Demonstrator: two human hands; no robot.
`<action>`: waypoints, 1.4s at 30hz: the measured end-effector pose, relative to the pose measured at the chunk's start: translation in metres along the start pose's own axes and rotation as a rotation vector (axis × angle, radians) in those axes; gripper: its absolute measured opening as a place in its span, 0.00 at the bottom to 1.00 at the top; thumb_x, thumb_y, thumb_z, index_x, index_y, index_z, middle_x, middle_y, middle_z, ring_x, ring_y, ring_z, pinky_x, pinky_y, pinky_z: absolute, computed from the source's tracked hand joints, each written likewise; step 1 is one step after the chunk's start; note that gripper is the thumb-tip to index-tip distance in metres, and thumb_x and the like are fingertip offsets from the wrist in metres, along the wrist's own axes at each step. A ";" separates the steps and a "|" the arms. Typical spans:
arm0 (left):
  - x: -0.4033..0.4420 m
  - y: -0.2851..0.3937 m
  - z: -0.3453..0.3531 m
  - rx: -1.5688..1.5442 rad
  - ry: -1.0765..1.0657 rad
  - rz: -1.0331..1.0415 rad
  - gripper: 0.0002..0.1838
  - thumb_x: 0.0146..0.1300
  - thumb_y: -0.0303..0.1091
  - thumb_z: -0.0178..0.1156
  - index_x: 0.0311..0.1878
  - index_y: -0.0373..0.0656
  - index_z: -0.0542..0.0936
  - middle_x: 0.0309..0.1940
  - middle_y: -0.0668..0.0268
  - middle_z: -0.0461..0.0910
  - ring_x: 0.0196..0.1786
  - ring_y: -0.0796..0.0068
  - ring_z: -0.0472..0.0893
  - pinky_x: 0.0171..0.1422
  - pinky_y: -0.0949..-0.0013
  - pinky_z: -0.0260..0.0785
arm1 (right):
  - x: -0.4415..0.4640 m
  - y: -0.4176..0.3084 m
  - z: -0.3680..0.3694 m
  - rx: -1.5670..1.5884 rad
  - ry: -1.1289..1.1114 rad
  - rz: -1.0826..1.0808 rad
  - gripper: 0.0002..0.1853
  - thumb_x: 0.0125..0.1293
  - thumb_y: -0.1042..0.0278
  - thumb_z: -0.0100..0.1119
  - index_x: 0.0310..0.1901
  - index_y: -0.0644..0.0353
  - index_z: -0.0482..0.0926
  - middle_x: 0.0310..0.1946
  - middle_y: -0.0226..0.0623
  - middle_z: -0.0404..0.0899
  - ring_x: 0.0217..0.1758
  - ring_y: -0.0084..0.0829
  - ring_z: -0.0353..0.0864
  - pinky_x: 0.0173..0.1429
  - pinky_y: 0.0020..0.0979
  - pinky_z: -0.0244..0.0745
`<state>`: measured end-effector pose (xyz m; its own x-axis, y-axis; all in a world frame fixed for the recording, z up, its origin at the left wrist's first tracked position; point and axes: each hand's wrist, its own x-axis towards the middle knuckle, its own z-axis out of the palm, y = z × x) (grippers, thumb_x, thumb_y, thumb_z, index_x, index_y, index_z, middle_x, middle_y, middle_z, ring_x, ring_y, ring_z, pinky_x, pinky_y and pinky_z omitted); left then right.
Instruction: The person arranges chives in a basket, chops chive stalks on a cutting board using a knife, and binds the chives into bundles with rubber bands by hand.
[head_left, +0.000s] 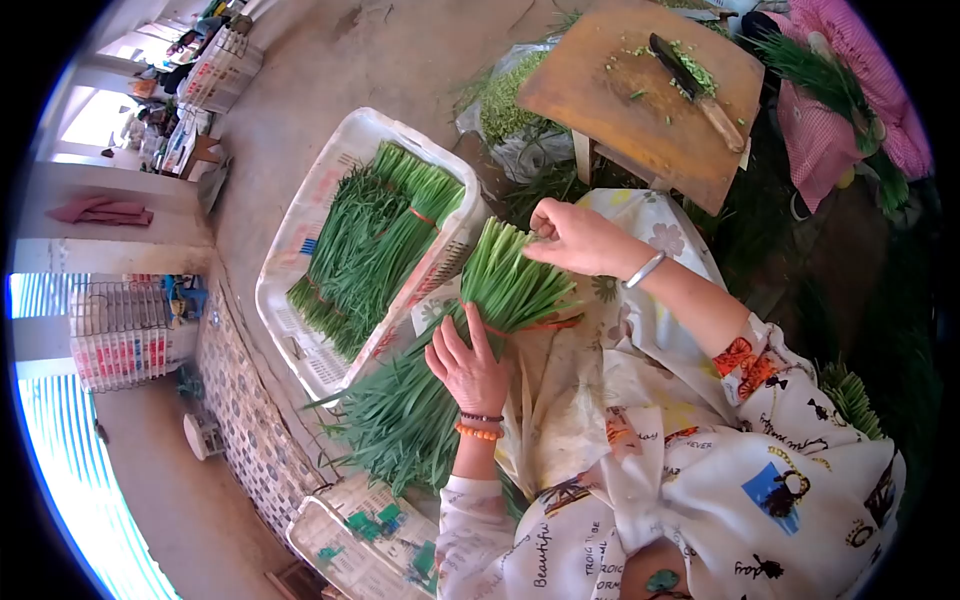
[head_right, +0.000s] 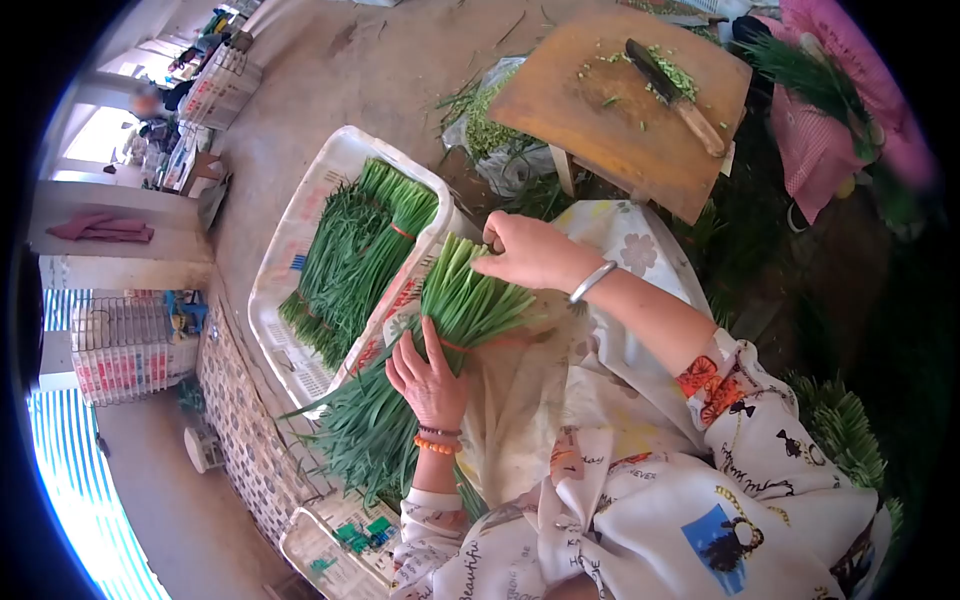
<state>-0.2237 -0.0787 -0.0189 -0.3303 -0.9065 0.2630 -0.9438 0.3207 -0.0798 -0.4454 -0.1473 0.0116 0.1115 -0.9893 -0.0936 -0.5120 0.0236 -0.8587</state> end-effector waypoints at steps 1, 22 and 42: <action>-0.001 0.000 0.001 0.039 0.004 0.011 0.46 0.34 0.45 0.66 0.62 0.47 0.59 0.52 0.54 0.61 0.55 0.55 0.62 0.58 0.49 0.51 | 0.000 0.001 0.005 -0.075 -0.030 0.075 0.21 0.51 0.57 0.60 0.36 0.67 0.68 0.29 0.42 0.74 0.34 0.33 0.76 0.40 0.29 0.70; -0.005 -0.038 -0.008 -0.103 -0.116 -0.132 0.52 0.32 0.48 0.68 0.64 0.50 0.53 0.54 0.53 0.59 0.58 0.52 0.59 0.61 0.44 0.46 | -0.004 0.056 -0.047 -0.522 0.151 0.207 0.16 0.58 0.59 0.49 0.23 0.65 0.73 0.24 0.51 0.74 0.30 0.50 0.73 0.36 0.44 0.67; 0.007 -0.138 -0.090 -0.034 0.276 -0.222 0.43 0.35 0.32 0.65 0.60 0.41 0.60 0.44 0.54 0.66 0.45 0.55 0.66 0.51 0.54 0.58 | -0.012 0.005 -0.018 -0.139 0.138 -0.248 0.21 0.53 0.75 0.51 0.52 0.59 0.65 0.49 0.47 0.66 0.50 0.44 0.68 0.52 0.34 0.66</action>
<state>-0.0945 -0.1043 0.0802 -0.0974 -0.8484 0.5202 -0.9897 0.1377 0.0393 -0.4643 -0.1380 0.0175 0.1361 -0.9728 0.1875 -0.5965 -0.2315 -0.7685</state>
